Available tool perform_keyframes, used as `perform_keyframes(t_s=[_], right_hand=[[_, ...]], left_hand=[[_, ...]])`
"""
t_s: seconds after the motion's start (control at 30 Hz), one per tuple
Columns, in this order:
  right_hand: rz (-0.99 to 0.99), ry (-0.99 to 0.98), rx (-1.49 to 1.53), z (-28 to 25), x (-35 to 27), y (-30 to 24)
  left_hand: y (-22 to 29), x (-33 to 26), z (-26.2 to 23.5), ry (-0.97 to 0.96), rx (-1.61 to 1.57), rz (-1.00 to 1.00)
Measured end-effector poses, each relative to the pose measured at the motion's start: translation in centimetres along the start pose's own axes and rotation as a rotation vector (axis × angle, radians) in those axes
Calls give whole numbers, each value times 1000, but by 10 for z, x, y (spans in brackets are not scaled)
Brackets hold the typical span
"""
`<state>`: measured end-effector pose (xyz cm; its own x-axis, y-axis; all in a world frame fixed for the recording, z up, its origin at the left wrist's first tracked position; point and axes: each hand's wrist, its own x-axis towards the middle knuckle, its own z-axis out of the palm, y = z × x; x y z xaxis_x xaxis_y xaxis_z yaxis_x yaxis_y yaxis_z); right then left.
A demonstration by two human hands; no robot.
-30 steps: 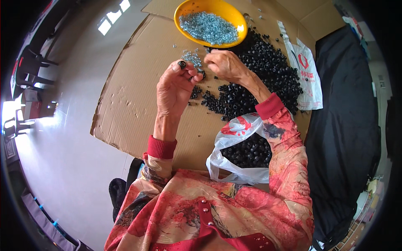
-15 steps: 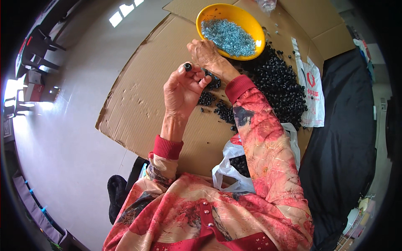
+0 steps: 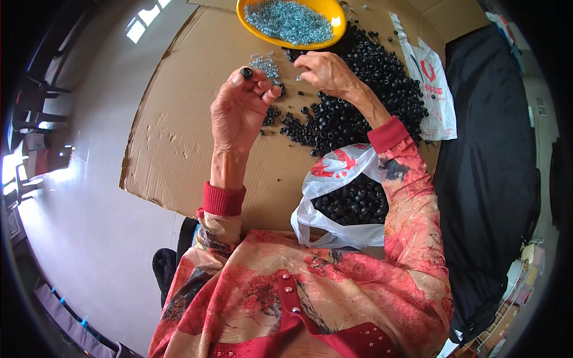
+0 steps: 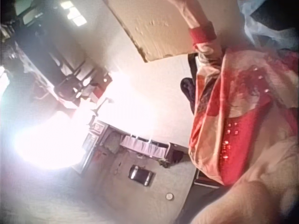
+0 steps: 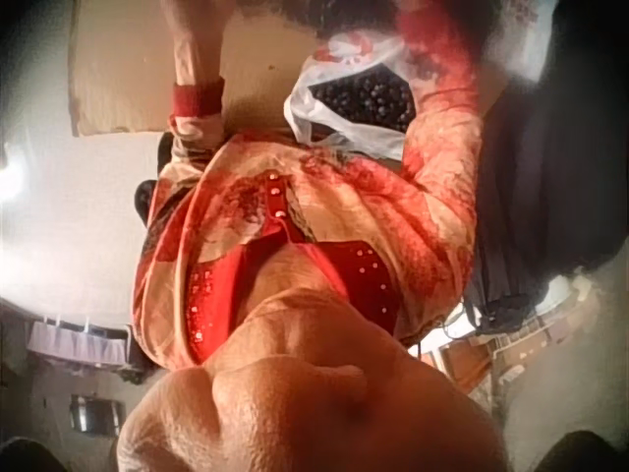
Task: The person assembles small components by inserting metal pins into black rubber grommets by hand and placing the assembled pieces into a plastic bag.
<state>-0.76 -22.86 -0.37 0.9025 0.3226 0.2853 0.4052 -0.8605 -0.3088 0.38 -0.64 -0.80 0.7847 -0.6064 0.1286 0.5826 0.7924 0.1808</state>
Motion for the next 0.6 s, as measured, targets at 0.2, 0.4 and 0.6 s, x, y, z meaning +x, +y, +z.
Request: perform_keyframes(t_s=[0.2, 0.4, 0.6], right_hand=[[66, -117, 91, 12, -27, -10], [5, -83, 2, 23, -32, -10], [359, 45, 686, -38, -29, -47]], left_hand=[[-9, -5, 0, 22, 87, -25], [-17, -5, 8, 4, 113, -65], [-22, -8, 18, 86, 150, -32]])
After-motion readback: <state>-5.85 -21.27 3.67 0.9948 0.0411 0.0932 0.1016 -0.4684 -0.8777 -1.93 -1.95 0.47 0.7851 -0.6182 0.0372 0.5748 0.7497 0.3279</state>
